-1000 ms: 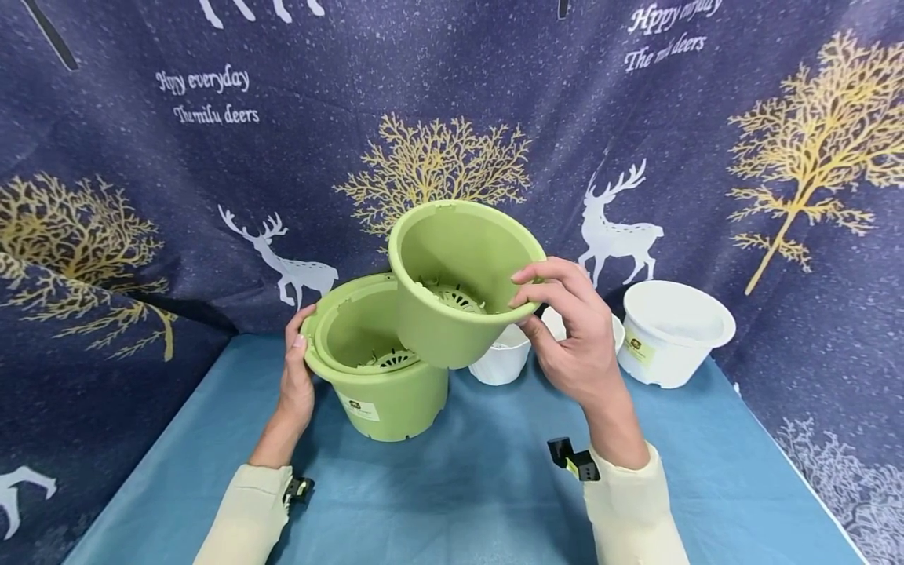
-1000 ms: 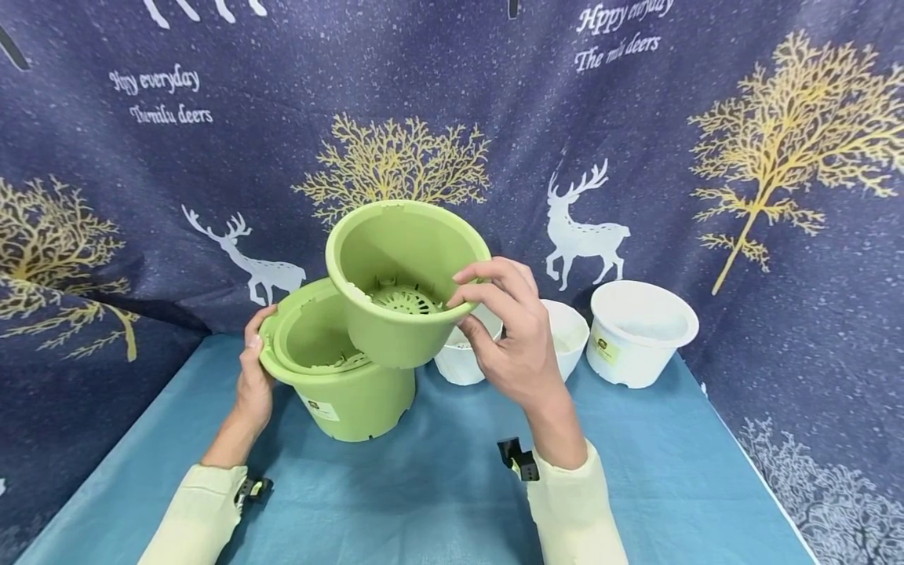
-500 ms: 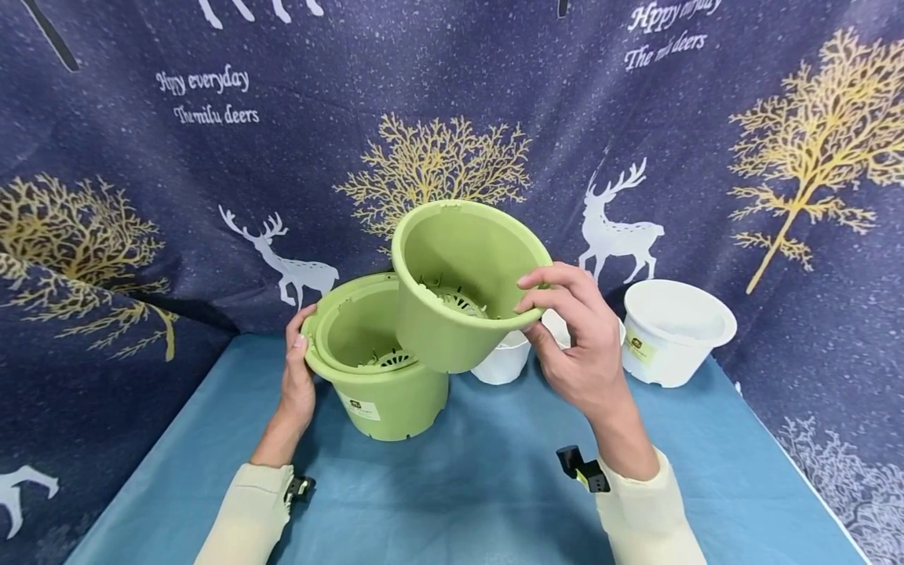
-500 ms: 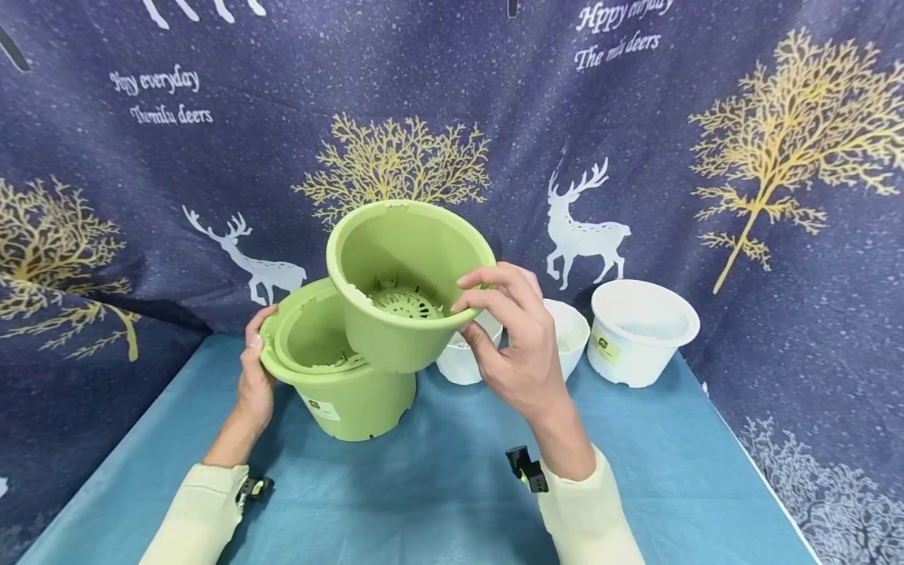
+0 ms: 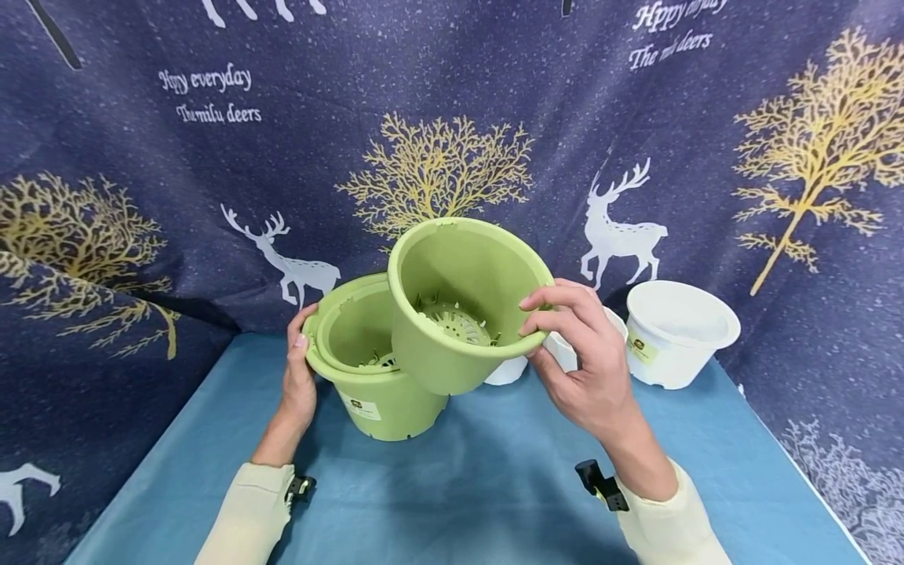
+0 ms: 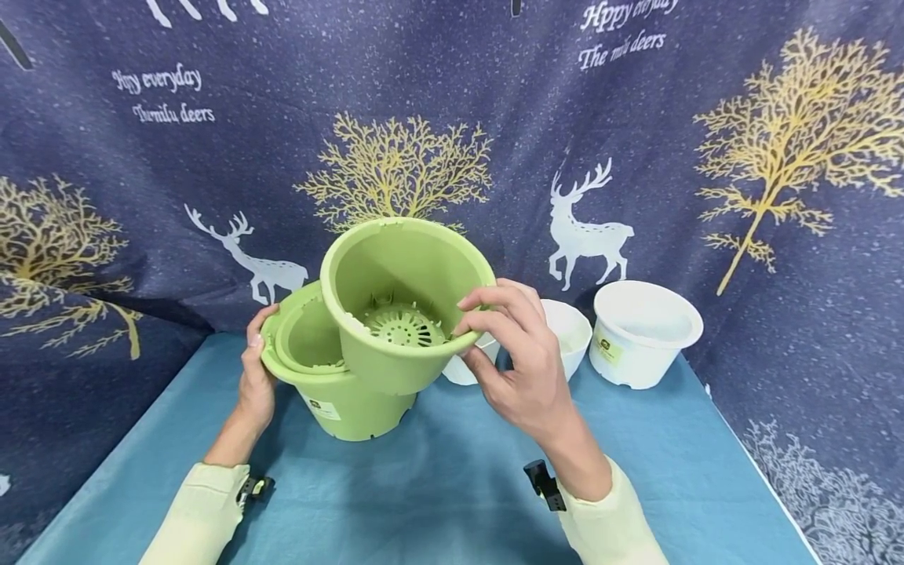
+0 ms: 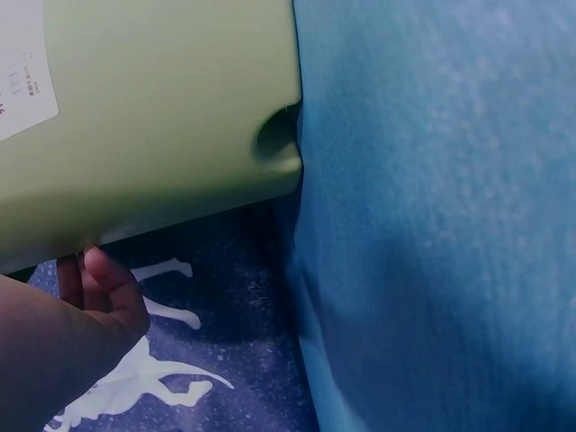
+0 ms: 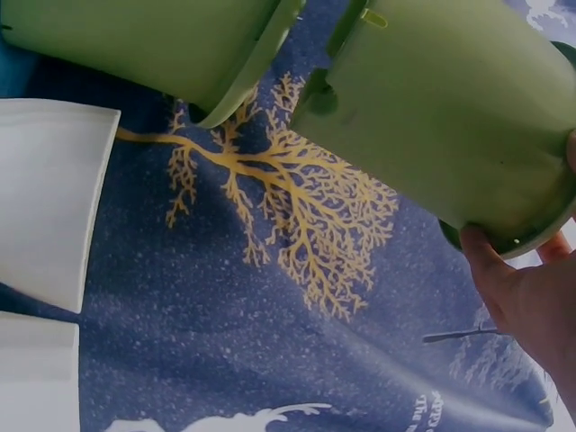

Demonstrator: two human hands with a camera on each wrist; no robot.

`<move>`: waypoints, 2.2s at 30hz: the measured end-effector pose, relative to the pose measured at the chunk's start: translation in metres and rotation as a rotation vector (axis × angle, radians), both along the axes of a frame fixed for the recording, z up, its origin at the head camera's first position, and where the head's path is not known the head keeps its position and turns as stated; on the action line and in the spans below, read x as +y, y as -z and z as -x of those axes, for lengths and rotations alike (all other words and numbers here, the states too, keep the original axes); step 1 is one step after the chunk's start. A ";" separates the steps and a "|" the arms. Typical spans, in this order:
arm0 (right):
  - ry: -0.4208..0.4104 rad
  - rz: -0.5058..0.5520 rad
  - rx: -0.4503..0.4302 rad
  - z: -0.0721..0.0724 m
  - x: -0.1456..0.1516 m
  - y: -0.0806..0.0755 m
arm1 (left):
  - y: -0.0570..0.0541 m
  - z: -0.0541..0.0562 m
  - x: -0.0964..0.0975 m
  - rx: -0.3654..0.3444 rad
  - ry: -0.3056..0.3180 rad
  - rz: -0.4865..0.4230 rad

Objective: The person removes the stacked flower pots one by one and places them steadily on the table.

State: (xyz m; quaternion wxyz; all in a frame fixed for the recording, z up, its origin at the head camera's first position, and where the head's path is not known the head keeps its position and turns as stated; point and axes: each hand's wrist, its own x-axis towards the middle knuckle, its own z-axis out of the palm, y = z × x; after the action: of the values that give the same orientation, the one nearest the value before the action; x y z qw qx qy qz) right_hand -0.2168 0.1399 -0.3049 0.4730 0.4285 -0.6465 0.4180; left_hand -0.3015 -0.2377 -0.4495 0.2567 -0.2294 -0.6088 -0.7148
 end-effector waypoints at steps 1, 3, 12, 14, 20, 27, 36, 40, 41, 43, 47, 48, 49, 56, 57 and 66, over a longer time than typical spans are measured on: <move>-0.001 -0.001 0.004 -0.001 0.001 0.000 | 0.000 0.000 0.000 -0.001 0.000 -0.001; -0.002 -0.003 0.011 -0.003 0.002 0.001 | 0.000 0.000 0.001 -0.006 -0.004 -0.004; -0.043 -0.019 0.005 -0.008 0.011 0.007 | 0.002 0.001 0.001 -0.003 -0.006 -0.007; -0.052 -0.025 0.002 -0.009 0.013 0.008 | 0.002 0.001 0.001 0.002 -0.002 -0.010; -0.133 -0.021 -0.011 -0.010 0.019 0.011 | 0.003 0.000 0.002 -0.006 -0.001 -0.014; -0.256 -0.015 -0.023 -0.006 0.023 0.014 | 0.003 0.001 0.002 -0.004 -0.005 -0.007; -0.363 -0.003 0.020 -0.004 0.030 0.017 | 0.002 0.001 0.000 0.000 -0.011 -0.008; -0.408 0.001 0.020 -0.003 0.037 0.019 | 0.002 0.001 0.000 0.005 -0.014 -0.007; -0.418 -0.004 0.020 -0.002 0.038 0.020 | 0.002 0.001 0.000 0.006 -0.013 -0.006; -0.435 -0.018 0.020 -0.002 0.040 0.021 | 0.002 0.001 0.000 0.006 -0.012 -0.005; -0.446 -0.053 0.027 0.000 0.042 0.024 | 0.002 0.002 0.000 0.010 -0.011 0.002; -0.447 -0.065 0.027 0.000 0.043 0.025 | 0.002 0.003 0.000 0.012 -0.011 0.004; -0.448 -0.075 0.027 0.001 0.043 0.026 | 0.002 0.003 0.000 0.013 -0.012 0.006; -0.443 -0.173 -0.004 0.006 0.045 0.034 | 0.003 0.003 0.000 0.015 -0.014 0.010; -0.441 -0.188 -0.013 0.006 0.046 0.035 | 0.003 0.003 0.000 0.015 -0.014 0.010; -0.407 -0.288 -0.035 0.014 0.052 0.045 | 0.003 0.002 -0.001 0.023 -0.017 0.027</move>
State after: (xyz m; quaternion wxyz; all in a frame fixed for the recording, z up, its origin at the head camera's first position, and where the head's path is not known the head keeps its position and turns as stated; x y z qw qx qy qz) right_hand -0.2306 0.1918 -0.3504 0.3016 0.6056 -0.6080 0.4155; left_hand -0.3033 -0.2384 -0.4524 0.2667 -0.2359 -0.6173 -0.7015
